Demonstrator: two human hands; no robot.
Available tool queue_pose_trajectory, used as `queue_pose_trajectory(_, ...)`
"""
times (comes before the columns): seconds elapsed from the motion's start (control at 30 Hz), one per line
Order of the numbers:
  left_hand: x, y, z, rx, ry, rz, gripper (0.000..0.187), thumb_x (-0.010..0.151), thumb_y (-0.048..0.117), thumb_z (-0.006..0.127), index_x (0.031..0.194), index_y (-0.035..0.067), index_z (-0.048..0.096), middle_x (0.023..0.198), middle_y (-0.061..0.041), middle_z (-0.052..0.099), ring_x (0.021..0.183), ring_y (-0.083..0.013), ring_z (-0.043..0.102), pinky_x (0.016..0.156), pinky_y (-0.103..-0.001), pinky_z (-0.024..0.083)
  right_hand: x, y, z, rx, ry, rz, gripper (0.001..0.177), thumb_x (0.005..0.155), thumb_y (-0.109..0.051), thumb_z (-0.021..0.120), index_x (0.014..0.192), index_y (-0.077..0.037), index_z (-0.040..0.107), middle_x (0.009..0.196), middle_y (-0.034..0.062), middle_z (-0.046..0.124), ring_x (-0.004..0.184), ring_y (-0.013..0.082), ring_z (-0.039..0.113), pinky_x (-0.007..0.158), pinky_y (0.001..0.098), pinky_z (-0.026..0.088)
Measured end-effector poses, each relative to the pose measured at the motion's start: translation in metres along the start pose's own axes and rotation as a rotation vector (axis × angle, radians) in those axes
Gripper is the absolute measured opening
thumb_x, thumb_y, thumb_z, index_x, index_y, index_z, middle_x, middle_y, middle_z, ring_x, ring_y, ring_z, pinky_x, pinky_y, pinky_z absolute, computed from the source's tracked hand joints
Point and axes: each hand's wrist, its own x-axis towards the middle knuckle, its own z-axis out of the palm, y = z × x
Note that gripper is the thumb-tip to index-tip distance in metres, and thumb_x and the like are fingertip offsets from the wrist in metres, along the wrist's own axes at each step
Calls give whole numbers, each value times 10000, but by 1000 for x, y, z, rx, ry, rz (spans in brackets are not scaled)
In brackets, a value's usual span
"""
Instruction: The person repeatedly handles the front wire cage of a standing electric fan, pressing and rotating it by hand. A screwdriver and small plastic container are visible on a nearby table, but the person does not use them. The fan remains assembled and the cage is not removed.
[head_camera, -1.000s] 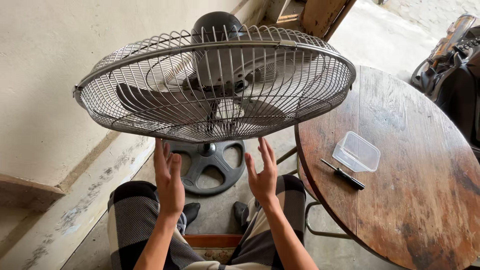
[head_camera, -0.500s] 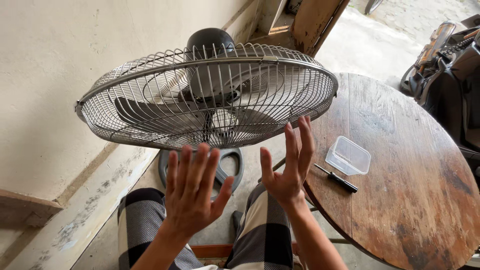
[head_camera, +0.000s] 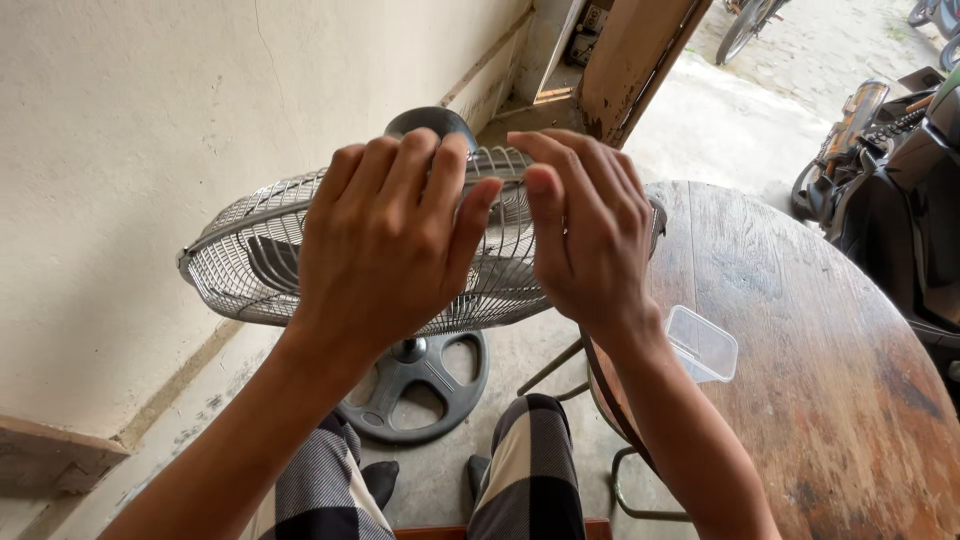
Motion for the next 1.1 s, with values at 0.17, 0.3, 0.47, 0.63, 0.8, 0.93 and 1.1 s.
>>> queue_pose_trajectory(0.17,-8,-8,-2,54,85,67,414,1148,353,481,1192,-3,689,1018,-118,700,928,-219,660,878,-359,513,-3,-7,1,-74,16,-63,345,1191,-228,386,1277,-22,649,1225,133,714,1119,256,694,961,379,514)
queue_pose_trajectory(0.3,-12,-13,-4,64,72,80,432,1129,370,480,1220,1,686,1039,-119,699,959,-235,666,905,-368,517,-6,-7,1,-91,23,-66,363,1197,-243,364,1301,-27,637,1254,137,709,1161,268,691,1008,391,499)
queue_pose_trajectory(0.47,-11,-20,-5,44,57,83,440,1119,384,491,1229,5,685,1048,-115,702,973,-246,671,927,-377,516,-9,-3,1,-94,31,-46,404,1200,-285,332,1320,-31,622,1275,151,697,1196,289,682,1018,396,492)
queue_pose_trajectory(0.63,-12,-25,-7,17,47,82,446,1096,391,497,1214,9,693,1041,-113,713,982,-246,679,931,-380,516,-15,2,4,-95,37,-48,476,1201,-354,280,1332,-46,617,1277,143,697,1207,284,684,1021,395,493)
queue_pose_trajectory(0.8,-15,-31,-8,-1,58,81,440,1080,391,529,1205,7,704,1044,-117,721,997,-253,684,928,-377,516,-25,6,7,-133,55,-34,510,1189,-407,277,1338,-51,611,1293,144,685,1228,280,669,1081,421,493)
queue_pose_trajectory(0.93,-17,-34,-10,-25,60,58,431,1072,387,553,1203,9,713,1054,-113,726,1009,-252,690,931,-378,516,-31,10,9,-137,56,-24,554,1170,-487,278,1347,-64,588,1324,137,676,1267,276,655,1111,419,485)
queue_pose_trajectory(1.1,-17,-37,-10,-32,57,57,431,1056,388,556,1190,9,712,1063,-119,733,1034,-257,697,934,-376,516,-38,12,11,-141,56,1,599,1149,-543,264,1366,-77,570,1343,133,668,1275,273,648,1116,430,479)
